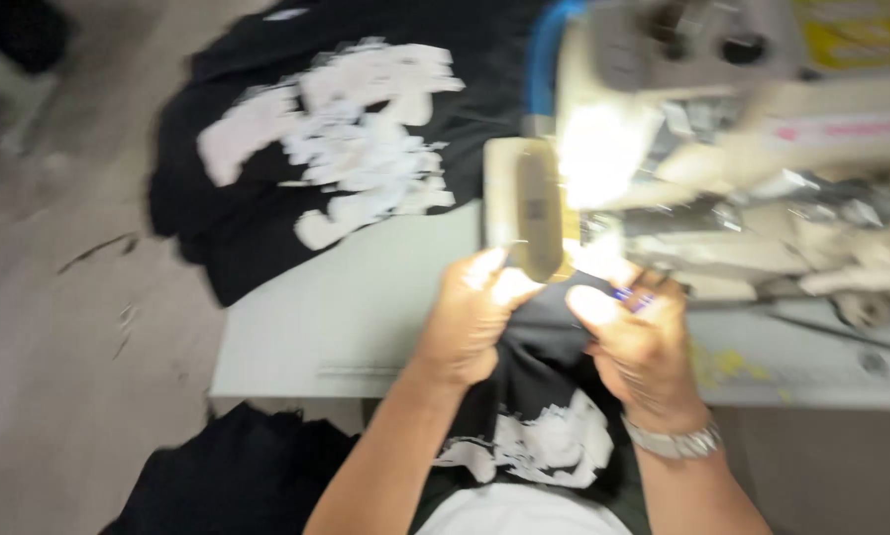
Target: Trimming loose threads from black t-shirts using thread snips at a sewing workstation
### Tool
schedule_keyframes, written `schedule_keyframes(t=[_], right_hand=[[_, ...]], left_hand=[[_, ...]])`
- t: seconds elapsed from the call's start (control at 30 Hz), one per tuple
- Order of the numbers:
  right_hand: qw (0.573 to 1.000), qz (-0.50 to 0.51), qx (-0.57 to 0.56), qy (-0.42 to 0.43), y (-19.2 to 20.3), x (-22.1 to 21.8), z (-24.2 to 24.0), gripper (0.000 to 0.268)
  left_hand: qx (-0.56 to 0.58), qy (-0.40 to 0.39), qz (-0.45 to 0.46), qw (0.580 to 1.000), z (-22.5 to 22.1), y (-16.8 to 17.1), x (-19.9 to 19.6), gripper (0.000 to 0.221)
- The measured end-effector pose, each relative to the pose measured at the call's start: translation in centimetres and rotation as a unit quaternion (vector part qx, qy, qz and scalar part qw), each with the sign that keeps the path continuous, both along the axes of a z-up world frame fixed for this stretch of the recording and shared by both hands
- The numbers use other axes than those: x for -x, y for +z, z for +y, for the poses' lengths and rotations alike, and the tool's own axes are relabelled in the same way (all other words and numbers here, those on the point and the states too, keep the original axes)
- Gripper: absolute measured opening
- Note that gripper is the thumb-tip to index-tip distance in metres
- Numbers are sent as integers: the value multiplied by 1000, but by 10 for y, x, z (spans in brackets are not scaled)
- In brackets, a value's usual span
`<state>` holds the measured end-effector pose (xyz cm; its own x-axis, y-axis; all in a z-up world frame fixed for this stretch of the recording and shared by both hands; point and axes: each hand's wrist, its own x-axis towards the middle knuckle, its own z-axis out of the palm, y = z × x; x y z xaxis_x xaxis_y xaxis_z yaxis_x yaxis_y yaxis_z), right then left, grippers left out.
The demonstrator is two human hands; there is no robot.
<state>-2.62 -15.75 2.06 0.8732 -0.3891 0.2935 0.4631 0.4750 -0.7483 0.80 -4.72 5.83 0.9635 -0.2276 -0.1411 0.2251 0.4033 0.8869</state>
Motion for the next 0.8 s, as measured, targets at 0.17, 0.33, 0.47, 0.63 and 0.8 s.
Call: schedule_keyframes(t=[0.17, 0.33, 0.47, 0.63, 0.8], right_hand=[[997, 72, -12, 14, -4, 15, -25, 10], [991, 131, -2, 5, -1, 6, -29, 12], [988, 136, 68, -25, 4, 6, -33, 14], [961, 201, 175, -75, 35, 11, -23, 15], [923, 271, 249, -115, 39, 7, -17, 14]], left_hand=[[28, 5, 20, 999, 1, -35, -18, 14], [-8, 2, -58, 998, 9, -41, -25, 8], [3, 31, -134, 990, 7, -26, -16, 7], [29, 47, -157, 986, 4, -26, -6, 9], [11, 66, -197, 978, 4, -28, -3, 5]])
